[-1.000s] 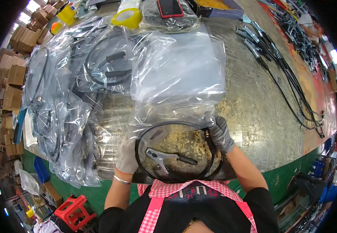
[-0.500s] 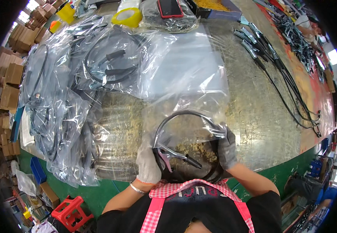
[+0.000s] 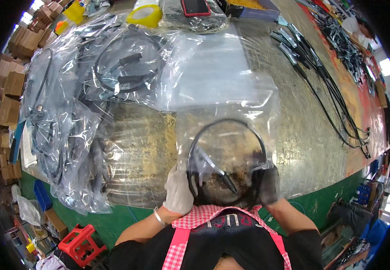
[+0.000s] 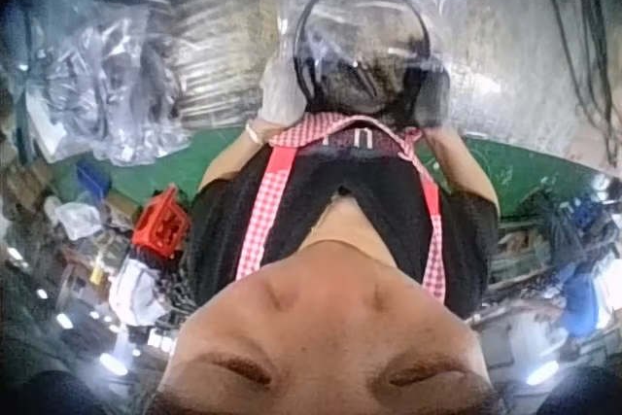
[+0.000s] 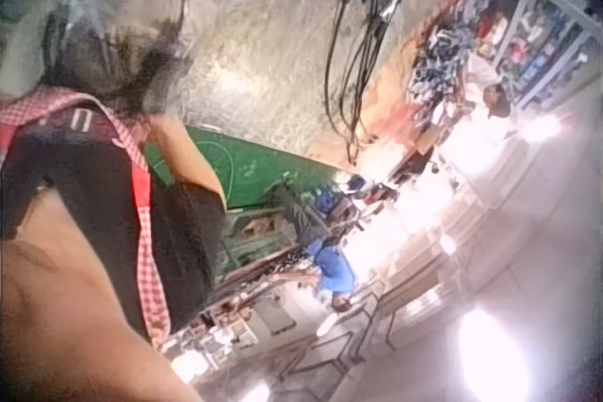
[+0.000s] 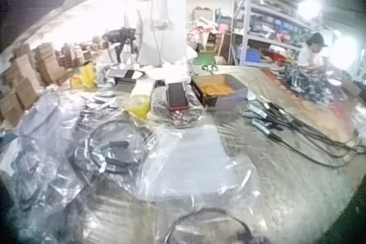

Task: Packaging grounding cables into plastic bags and sealing them with a heat sealer.

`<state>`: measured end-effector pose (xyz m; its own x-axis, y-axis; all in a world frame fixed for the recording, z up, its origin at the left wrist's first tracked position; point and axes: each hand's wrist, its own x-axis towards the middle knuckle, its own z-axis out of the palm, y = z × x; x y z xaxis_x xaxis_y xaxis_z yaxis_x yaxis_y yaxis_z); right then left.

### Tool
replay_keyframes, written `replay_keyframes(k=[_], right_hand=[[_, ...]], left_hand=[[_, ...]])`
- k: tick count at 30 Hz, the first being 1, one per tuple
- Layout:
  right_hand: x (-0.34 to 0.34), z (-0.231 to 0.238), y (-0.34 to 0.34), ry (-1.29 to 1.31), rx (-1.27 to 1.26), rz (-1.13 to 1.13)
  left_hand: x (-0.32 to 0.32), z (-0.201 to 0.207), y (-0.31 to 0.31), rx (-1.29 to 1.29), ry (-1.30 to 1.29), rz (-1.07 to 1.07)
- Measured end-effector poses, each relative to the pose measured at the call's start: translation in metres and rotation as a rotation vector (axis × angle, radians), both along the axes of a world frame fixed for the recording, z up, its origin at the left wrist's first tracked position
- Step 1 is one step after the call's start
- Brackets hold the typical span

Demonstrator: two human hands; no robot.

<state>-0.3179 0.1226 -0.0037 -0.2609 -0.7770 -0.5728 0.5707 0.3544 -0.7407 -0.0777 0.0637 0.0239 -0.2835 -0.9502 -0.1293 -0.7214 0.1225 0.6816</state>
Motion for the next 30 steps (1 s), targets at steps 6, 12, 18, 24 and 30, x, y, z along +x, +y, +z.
replay_keyframes(k=[6, 12, 18, 24, 30], right_hand=[[0.041, 0.016, 0.038, -0.509, -0.105, -0.092], [0.022, 0.013, 0.028, 0.166, 0.005, -0.046], [-0.038, 0.147, -0.013, 0.359, -0.654, 0.307], [0.003, 0.206, -0.103, 0.759, -0.735, 0.068], [0.024, 0.203, -0.184, 0.419, -0.897, 0.054]], left_hand=[[0.007, 0.018, 0.007, 0.837, 0.303, 0.545], [0.041, 0.009, 0.009, 0.174, 0.128, 0.052], [0.037, 0.134, -0.052, -0.296, 0.535, -0.023], [0.044, 0.185, -0.093, -0.594, 0.315, -0.057], [0.051, 0.222, -0.139, -0.629, 0.870, 0.220]])
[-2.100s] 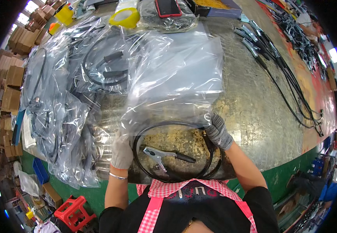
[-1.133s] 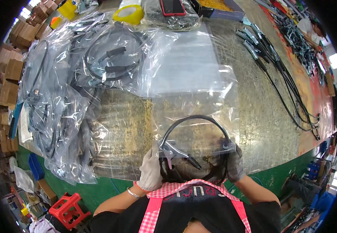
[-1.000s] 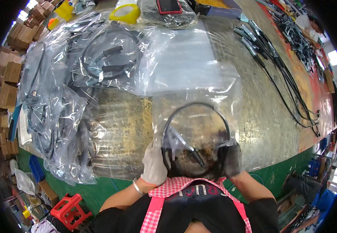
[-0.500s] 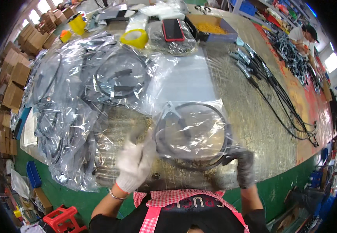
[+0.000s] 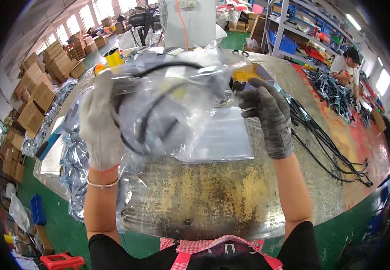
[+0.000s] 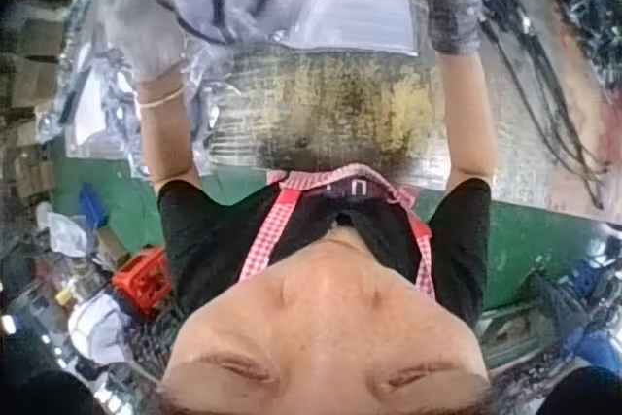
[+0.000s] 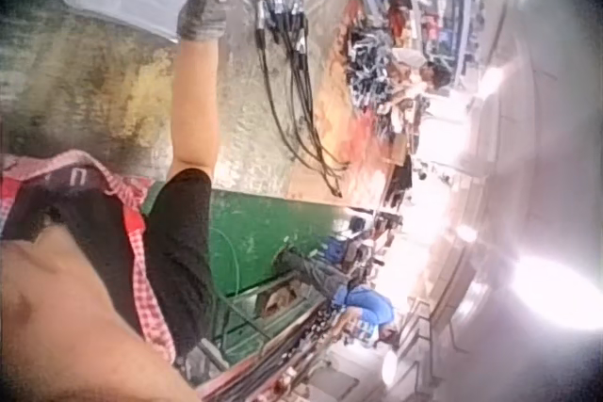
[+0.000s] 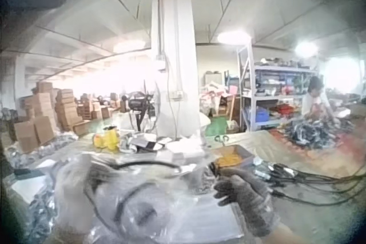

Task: Packaging grounding cables into plastic bags and sealing them with a heat sealer.

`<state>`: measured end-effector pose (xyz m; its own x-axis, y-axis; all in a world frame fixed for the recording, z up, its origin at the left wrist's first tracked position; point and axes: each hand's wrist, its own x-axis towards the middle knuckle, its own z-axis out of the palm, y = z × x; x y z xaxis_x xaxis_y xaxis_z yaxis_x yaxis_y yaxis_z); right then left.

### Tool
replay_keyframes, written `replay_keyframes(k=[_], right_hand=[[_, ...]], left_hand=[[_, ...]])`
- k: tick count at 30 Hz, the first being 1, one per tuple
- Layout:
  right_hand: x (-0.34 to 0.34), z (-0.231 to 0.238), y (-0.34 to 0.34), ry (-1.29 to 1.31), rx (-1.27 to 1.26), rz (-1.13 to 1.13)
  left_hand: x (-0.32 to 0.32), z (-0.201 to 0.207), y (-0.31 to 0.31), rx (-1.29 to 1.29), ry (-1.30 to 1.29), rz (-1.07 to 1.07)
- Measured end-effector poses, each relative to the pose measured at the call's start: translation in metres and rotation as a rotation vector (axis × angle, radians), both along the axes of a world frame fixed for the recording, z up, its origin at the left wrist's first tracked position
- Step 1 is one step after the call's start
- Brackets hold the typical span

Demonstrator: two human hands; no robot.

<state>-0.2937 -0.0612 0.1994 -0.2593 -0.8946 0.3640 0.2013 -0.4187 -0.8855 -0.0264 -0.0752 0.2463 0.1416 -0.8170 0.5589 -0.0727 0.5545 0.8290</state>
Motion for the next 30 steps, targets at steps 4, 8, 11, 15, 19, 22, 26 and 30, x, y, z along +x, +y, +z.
replay_keyframes(k=[4, 8, 11, 15, 19, 22, 26, 30], right_hand=[[-0.028, -0.070, 0.005, 0.204, 0.183, 0.039], [-0.057, -0.152, 0.037, 0.381, 0.529, 0.015], [-0.106, -0.215, 0.081, 0.765, 0.572, -0.066], [-0.108, -0.222, 0.127, 0.695, 0.482, -0.336], [-0.098, -0.227, 0.122, 0.978, 0.352, -0.562], [-0.091, -0.224, 0.112, 1.073, 0.361, -0.584], [-0.099, -0.224, 0.118, 1.075, 0.327, -0.586], [-0.093, -0.218, 0.114, 1.094, 0.397, -0.597]], left_hand=[[0.013, -0.063, -0.002, -0.291, -0.139, -0.071], [0.026, -0.153, -0.018, -0.014, -1.118, -0.099], [0.045, -0.174, -0.009, -0.334, -1.328, -0.268], [0.047, -0.193, -0.013, -0.227, -1.271, 0.082], [0.027, -0.200, -0.063, -0.373, -1.338, 0.150], [0.027, -0.218, -0.110, -0.666, -1.395, 0.285], [0.014, -0.214, -0.134, -0.561, -1.351, 0.213], [0.013, -0.189, -0.134, -0.252, -1.451, 0.196]])
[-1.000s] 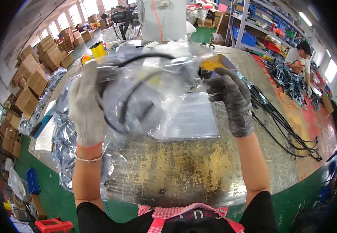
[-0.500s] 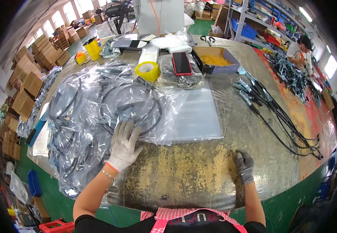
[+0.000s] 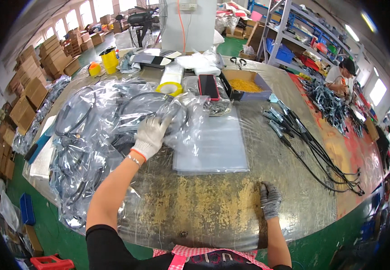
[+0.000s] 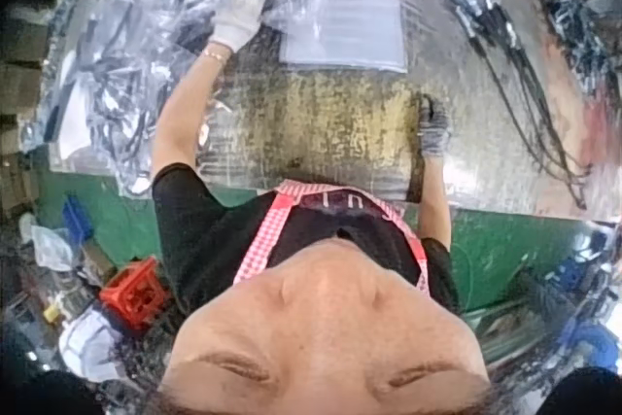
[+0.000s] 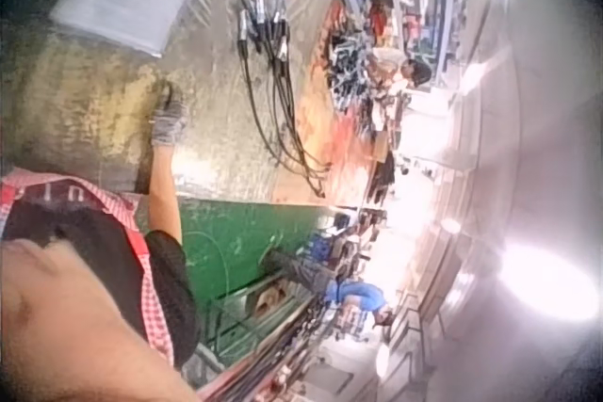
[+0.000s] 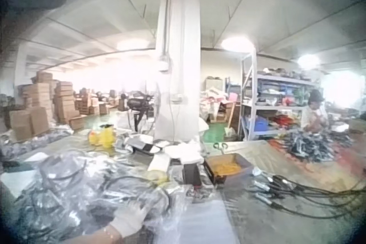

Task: Packaging grounding cables into plastic bags and sealing them with a heat sealer.

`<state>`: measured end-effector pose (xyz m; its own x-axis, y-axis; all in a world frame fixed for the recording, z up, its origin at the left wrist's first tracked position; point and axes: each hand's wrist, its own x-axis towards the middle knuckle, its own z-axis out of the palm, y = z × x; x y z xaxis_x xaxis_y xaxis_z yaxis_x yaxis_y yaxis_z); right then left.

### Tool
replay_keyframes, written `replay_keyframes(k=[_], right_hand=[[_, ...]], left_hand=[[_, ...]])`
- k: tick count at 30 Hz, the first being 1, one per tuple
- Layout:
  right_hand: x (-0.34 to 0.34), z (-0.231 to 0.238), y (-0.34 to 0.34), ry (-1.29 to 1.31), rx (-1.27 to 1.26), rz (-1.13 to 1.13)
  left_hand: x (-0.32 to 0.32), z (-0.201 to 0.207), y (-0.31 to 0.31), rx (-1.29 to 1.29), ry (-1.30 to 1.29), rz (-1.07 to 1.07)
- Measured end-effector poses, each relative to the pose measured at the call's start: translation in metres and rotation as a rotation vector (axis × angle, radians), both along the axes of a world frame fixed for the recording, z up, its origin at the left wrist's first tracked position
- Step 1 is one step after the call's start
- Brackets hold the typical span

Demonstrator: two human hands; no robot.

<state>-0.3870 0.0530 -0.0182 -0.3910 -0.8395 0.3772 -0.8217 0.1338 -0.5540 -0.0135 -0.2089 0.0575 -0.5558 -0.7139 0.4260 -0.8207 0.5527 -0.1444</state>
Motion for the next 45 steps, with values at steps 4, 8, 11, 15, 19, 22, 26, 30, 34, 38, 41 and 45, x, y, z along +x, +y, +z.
replay_keyframes(k=[4, 8, 11, 15, 19, 22, 26, 30, 34, 38, 41, 45], right_hand=[[-0.007, -0.015, 0.000, -0.046, -0.017, -0.011], [-0.013, -0.020, 0.003, -0.121, 0.008, -0.027], [-0.005, -0.013, 0.002, -0.119, -0.032, -0.009], [-0.007, -0.016, 0.002, -0.062, -0.034, 0.027], [-0.005, -0.016, 0.002, -0.075, -0.007, 0.037], [-0.006, -0.011, 0.004, -0.058, 0.012, 0.005], [-0.005, -0.011, 0.002, -0.021, 0.000, 0.010], [-0.008, -0.017, 0.001, -0.082, 0.021, -0.012], [-0.012, -0.022, 0.000, -0.039, 0.007, -0.003], [-0.013, -0.020, 0.001, -0.077, 0.050, -0.026], [-0.016, -0.026, -0.002, -0.135, -0.005, -0.004], [-0.002, -0.010, -0.008, -0.218, 0.030, -0.030]], left_hand=[[-0.013, 0.068, 0.003, 0.260, 0.075, 0.270], [-0.012, 0.113, -0.012, 0.172, 0.470, 0.494], [0.025, 0.131, -0.021, 0.262, 1.095, 0.262], [0.064, 0.156, -0.012, 0.443, 1.441, 0.489], [0.098, 0.200, -0.010, 0.257, 1.353, 0.483], [0.096, 0.243, -0.022, -0.107, 1.301, 0.660], [0.117, 0.258, -0.043, -0.402, 0.899, 0.364], [0.173, 0.211, -0.071, -0.383, 0.214, 0.560], [0.229, 0.104, -0.049, -0.139, -0.251, 0.580], [0.221, 0.135, -0.042, 0.227, -0.208, 0.902], [0.250, 0.145, -0.019, 0.078, -0.047, 0.720], [0.240, 0.114, 0.011, 0.104, -0.024, 0.661]])
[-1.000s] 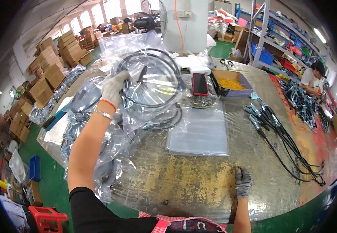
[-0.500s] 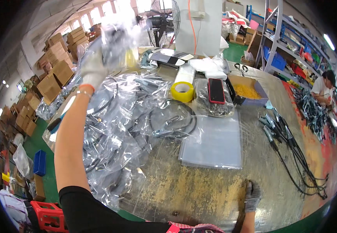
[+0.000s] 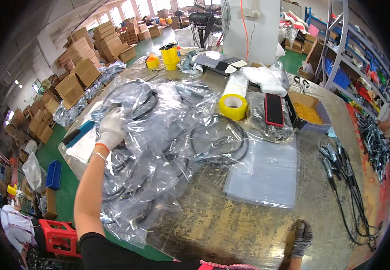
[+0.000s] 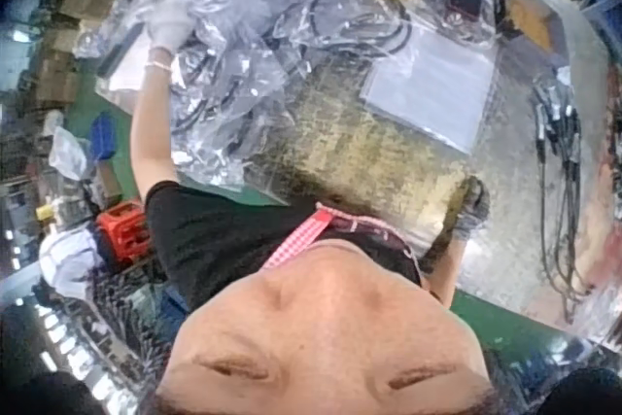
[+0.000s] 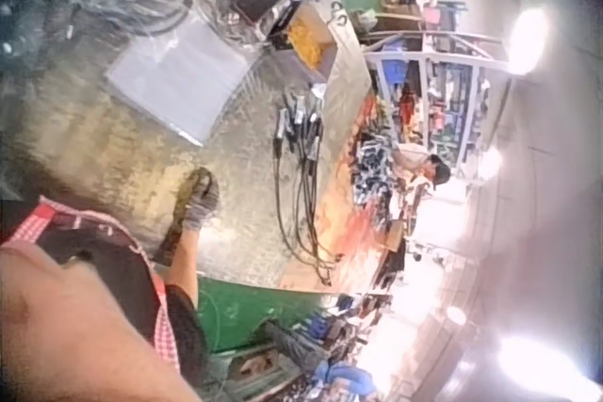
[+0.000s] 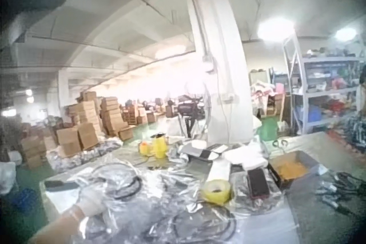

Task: Packaging grounding cables into plastic bags and sealing them with a heat sealer.

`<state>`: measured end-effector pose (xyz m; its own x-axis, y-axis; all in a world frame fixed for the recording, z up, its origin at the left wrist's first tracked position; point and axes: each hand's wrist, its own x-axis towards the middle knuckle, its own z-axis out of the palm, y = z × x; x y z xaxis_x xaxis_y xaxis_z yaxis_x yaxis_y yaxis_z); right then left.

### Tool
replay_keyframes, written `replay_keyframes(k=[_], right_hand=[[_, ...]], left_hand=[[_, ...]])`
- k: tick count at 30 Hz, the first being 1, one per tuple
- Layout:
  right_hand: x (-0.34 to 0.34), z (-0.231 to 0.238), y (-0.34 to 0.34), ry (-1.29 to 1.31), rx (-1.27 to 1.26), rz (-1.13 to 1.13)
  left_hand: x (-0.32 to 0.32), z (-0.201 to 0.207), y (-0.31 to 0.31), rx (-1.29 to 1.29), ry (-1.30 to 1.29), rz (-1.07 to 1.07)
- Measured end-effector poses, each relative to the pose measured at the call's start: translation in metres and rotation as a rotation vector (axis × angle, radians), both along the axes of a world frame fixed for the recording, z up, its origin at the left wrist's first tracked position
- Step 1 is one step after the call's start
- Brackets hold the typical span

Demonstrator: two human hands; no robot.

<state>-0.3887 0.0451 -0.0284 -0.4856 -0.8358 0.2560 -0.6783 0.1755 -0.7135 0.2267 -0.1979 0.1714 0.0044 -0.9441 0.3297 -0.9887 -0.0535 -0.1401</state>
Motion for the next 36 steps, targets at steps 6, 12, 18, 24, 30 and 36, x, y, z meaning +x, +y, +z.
replay_keyframes(k=[6, 12, 18, 24, 30, 36], right_hand=[[-0.008, -0.013, 0.001, -0.003, -0.064, -0.051], [0.003, -0.003, -0.003, 0.064, -0.014, -0.022], [0.028, 0.039, -0.015, 0.072, 0.174, -0.114], [-0.022, 0.002, -0.014, 0.147, 0.223, -0.163], [-0.096, 0.011, -0.061, 0.355, 0.327, -0.368], [-0.212, -0.029, -0.056, 0.788, 0.197, -0.585]], left_hand=[[0.033, 0.054, 0.005, 0.312, 0.657, -0.263], [0.090, -0.023, -0.050, -0.233, 0.511, 0.145], [0.121, -0.047, -0.102, -0.119, 0.178, 0.172], [0.099, -0.077, -0.080, -0.305, -0.362, 0.090], [-0.060, -0.026, 0.060, -0.225, -0.228, -0.186], [-0.280, -0.043, 0.118, -0.088, -0.023, -0.868]])
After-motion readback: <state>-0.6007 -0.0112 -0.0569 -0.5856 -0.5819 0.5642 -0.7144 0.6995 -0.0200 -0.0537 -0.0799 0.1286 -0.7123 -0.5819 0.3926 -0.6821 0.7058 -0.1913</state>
